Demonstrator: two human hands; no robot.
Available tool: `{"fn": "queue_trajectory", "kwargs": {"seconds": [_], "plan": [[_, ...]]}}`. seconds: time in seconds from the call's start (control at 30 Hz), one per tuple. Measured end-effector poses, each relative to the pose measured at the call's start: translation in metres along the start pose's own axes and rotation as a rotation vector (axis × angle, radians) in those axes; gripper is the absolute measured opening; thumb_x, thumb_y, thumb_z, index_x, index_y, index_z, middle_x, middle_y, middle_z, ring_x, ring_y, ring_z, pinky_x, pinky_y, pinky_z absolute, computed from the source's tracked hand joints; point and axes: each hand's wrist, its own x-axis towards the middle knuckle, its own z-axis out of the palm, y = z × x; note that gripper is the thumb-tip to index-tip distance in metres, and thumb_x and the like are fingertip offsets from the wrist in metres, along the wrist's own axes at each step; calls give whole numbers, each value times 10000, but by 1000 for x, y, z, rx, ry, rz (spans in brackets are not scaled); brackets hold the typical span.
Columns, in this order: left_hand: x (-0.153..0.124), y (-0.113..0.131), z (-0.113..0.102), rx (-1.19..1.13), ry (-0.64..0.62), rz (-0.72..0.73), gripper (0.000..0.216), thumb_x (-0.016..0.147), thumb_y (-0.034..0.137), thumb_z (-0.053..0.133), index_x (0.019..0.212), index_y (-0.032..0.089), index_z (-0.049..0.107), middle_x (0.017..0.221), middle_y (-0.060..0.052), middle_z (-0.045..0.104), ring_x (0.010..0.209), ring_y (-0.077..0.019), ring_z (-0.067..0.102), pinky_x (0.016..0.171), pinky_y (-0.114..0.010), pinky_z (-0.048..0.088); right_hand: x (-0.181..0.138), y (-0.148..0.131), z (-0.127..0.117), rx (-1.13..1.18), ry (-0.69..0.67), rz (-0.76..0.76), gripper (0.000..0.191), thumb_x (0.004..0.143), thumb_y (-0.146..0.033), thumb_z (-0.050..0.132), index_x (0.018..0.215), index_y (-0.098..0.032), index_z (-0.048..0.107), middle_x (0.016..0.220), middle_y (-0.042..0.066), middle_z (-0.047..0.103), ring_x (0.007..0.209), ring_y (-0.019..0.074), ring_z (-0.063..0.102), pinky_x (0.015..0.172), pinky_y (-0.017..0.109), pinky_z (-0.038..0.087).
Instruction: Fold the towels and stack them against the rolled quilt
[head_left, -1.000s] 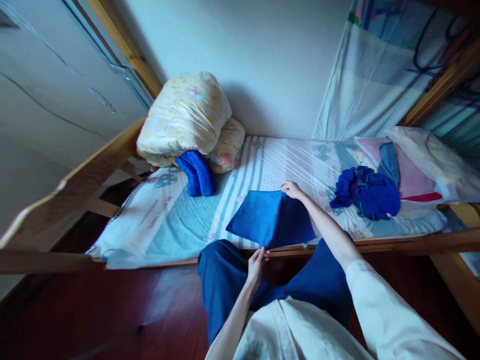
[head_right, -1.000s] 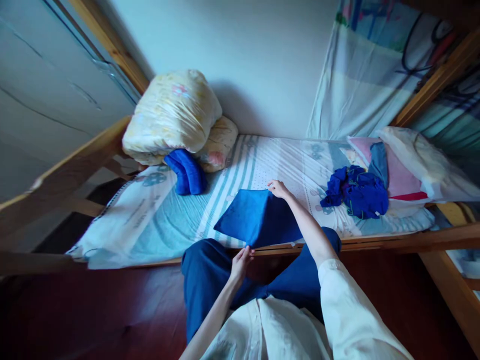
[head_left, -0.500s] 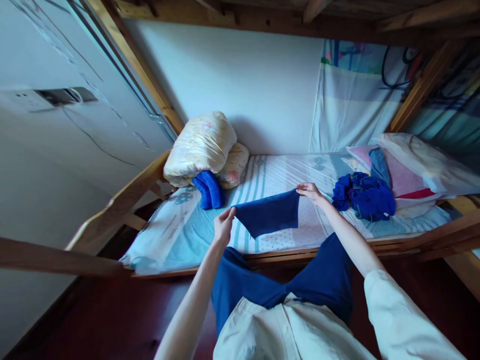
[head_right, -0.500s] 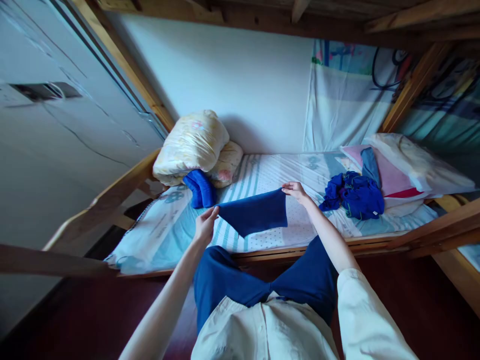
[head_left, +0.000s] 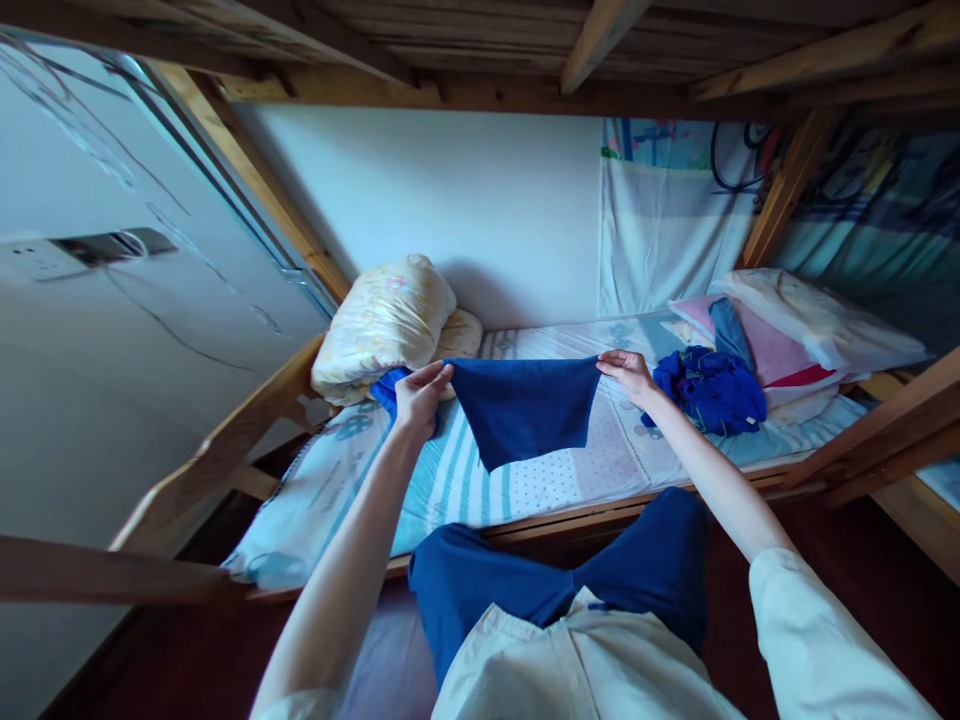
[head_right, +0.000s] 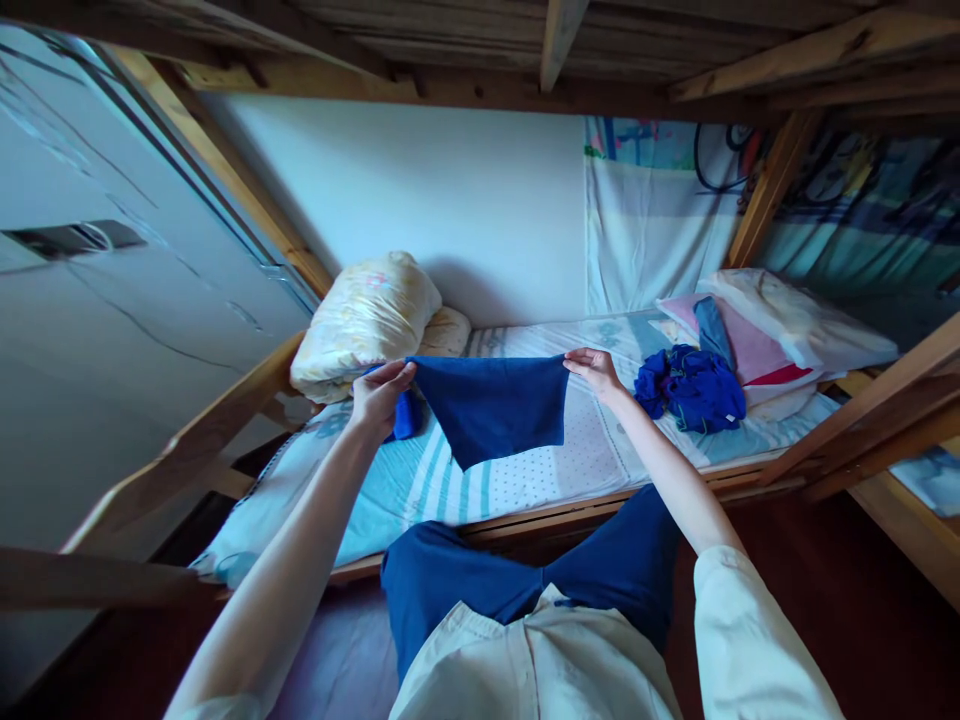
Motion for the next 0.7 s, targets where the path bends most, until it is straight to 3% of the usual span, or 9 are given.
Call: {"fn": "queue_trajectory", "kwargs": {"seconds": [0.2,0.5,0.7], "plan": [[0,11,11,41,-45,87,504,512,480,921,845,140,755,787,-48,736,771,-183,640,687,-294,516,-9,-13,-12,35,49,2,415,523,-367,932,864,-196,769,975,60,788,962,210,718,874,333,561],[-27,-10,-8,102,-145,-97,639,327,576,945,761,139,774,729,-77,735,721,-214,640,653,-316,496,-46,-12,-35,-30,47,133,361,520,-303,937,835,-213,784,943,75,792,887,199,732,774,302,571],[-35,-33,-24,191,-186,-252,650,357,615,933,797,155,797,693,-64,700,681,-182,584,641,-302,416,-62,-6,-43,-8,5,302,328,543,-260,926,843,-223,799,860,60,779,762,171,715,681,281,564]]}}
